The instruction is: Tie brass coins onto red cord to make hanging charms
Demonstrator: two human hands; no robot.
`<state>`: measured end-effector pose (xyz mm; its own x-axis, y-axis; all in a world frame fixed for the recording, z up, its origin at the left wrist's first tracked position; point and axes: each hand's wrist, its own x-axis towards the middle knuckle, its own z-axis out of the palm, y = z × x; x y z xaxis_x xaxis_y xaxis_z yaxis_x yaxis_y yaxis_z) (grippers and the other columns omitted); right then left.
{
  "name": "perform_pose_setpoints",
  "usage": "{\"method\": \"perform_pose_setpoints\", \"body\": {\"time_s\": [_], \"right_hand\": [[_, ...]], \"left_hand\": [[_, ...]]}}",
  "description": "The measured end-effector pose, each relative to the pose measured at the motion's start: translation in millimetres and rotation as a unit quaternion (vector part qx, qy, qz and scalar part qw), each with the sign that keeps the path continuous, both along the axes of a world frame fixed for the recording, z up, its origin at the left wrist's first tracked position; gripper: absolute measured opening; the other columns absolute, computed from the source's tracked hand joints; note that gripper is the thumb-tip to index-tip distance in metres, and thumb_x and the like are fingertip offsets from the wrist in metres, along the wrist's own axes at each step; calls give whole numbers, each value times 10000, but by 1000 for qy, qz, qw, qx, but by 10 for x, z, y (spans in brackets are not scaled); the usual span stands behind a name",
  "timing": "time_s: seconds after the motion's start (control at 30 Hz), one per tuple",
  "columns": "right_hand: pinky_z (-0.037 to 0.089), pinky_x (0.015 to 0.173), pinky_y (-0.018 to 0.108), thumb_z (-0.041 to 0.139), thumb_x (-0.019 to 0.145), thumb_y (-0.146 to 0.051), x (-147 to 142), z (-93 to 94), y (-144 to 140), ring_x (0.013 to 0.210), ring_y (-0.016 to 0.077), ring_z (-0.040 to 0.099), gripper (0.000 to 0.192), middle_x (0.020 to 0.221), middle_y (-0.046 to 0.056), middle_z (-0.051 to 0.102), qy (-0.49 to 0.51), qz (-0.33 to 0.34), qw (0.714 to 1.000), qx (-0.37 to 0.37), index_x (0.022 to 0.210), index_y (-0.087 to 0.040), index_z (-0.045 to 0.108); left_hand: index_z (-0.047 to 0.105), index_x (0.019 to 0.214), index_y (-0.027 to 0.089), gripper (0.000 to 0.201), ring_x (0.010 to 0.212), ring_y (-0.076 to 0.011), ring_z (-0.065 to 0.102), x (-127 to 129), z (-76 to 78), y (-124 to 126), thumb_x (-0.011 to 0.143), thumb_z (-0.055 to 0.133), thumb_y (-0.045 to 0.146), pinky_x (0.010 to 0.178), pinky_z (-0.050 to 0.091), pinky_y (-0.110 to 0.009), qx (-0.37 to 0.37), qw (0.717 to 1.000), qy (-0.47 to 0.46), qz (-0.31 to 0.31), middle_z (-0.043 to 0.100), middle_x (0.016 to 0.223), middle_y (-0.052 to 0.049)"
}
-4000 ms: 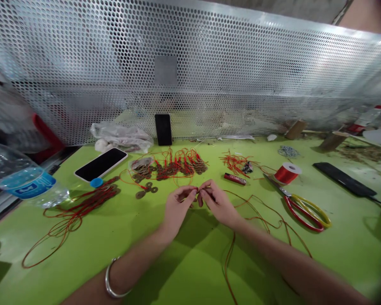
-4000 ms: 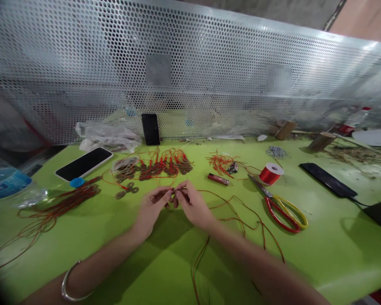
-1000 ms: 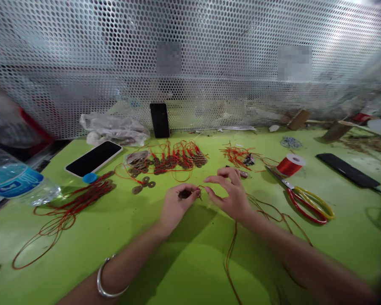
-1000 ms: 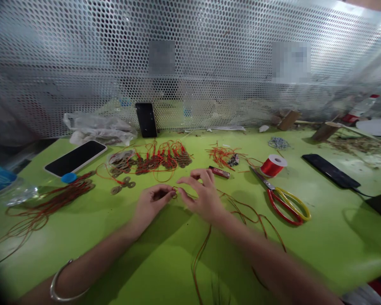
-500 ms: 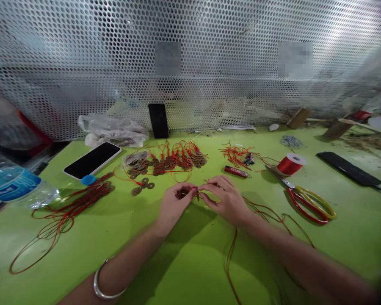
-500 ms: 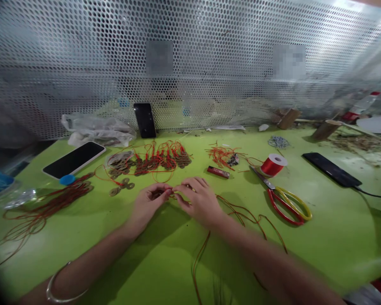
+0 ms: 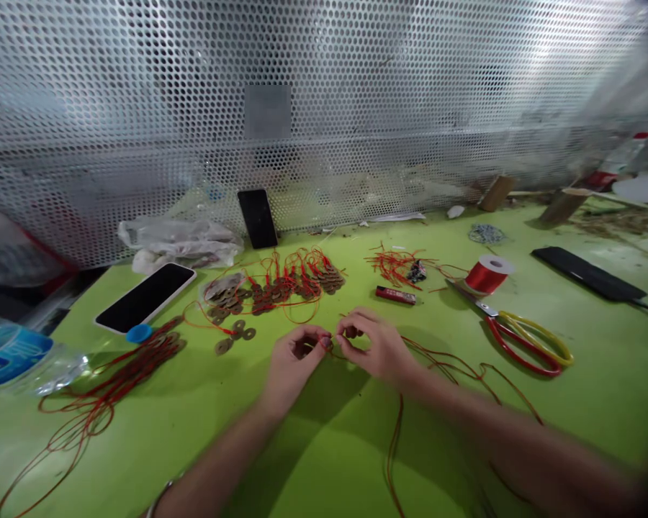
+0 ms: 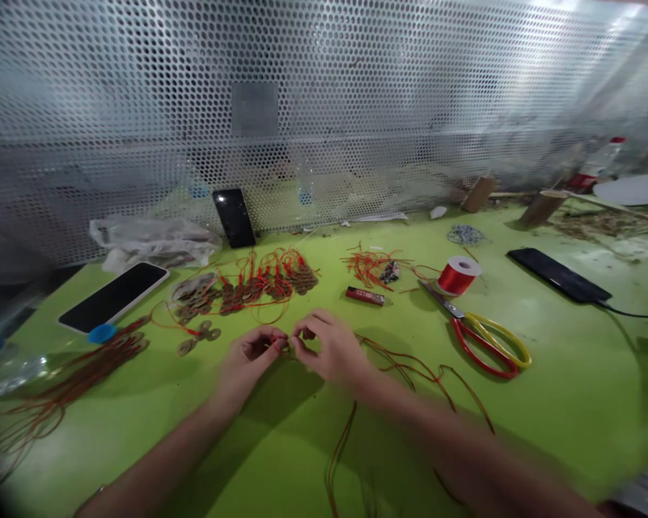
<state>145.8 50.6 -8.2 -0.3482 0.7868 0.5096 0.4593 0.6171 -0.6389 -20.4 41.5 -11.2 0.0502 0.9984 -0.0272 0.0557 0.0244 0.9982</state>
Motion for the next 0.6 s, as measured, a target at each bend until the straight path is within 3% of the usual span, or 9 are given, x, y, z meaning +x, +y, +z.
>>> {"method": "perform_pose_setpoints", "body": {"time_s": [0.33, 0.6], "right_hand": [[449, 592, 220, 572, 778, -142, -41, -13, -25, 645, 116, 554, 51, 757, 28, 598, 39, -7, 996, -84, 802, -160, 614], [446, 569, 209, 550, 719, -78, -32, 8, -40, 605, 106, 529, 97, 699, 8, 567, 50, -27, 996, -63, 716, -174, 563]], "left_hand": [[637, 727, 151, 241, 603, -121, 549, -9, 30, -18, 642, 714, 363, 574, 436, -216, -1, 1000, 20, -15, 635, 669, -13], [644, 718, 158, 174, 626, -128, 550, 6, 7, -12, 653, 694, 312, 592, 431, -220, -4, 999, 23, -23, 646, 687, -18]]}}
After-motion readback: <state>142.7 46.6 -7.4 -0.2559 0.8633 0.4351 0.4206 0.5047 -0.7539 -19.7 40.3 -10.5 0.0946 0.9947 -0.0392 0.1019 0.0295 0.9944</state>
